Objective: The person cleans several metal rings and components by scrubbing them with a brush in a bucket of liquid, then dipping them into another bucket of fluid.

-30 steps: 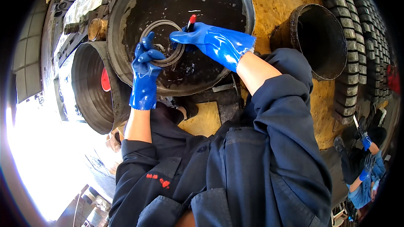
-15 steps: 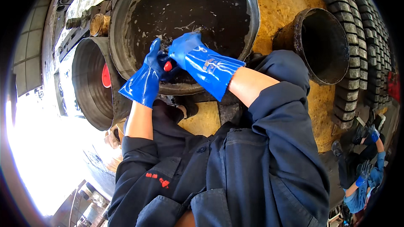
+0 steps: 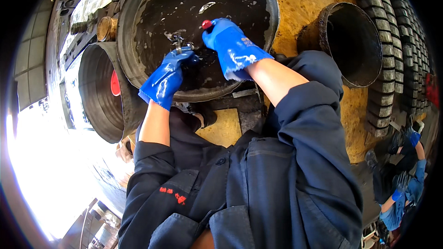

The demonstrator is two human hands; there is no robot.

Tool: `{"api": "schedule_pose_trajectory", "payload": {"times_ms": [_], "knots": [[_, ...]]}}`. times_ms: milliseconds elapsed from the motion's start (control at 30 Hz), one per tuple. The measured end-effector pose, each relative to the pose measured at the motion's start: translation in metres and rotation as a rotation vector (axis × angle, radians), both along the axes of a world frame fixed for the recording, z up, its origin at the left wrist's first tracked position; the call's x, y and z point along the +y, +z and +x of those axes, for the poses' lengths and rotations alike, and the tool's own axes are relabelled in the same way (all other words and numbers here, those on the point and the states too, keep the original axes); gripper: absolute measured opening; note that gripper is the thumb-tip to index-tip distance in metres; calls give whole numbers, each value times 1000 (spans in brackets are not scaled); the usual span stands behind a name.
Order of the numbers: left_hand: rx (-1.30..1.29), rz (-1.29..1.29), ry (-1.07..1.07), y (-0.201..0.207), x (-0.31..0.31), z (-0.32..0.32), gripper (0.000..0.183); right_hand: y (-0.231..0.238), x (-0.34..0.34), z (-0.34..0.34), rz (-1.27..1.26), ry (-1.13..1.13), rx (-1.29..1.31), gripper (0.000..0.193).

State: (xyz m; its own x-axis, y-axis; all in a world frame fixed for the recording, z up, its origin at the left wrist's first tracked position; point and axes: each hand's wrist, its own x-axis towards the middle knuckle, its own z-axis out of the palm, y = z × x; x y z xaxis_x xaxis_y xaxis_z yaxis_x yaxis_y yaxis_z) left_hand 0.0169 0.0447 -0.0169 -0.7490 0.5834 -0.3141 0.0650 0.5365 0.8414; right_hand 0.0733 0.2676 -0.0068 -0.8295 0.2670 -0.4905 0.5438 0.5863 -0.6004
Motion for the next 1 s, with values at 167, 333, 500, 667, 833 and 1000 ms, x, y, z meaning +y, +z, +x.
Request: {"api": "schedule_pose_trajectory", "payload": {"times_ms": [167,333,500,667,833,1000], "knots": [[162,-177,-268,-41,-26,-27,27,6,-15,-15,-42,-153,-61,40],[-42,-456,-34,21,-25,9,36,3,5,2,-247,-277,-28,50],[141,-784,-87,19,-27,0,41,-11,-4,9,-206,-136,-116,53],[-40,-464,73,15,-40,1,39,7,-3,9,-405,-189,-73,51],[-380,30,329,32,-32,2,40,53,-13,19,-883,-406,310,47],[-293,200,290,21,-24,1,47,35,-41,-20,-612,-35,185,40]]}}
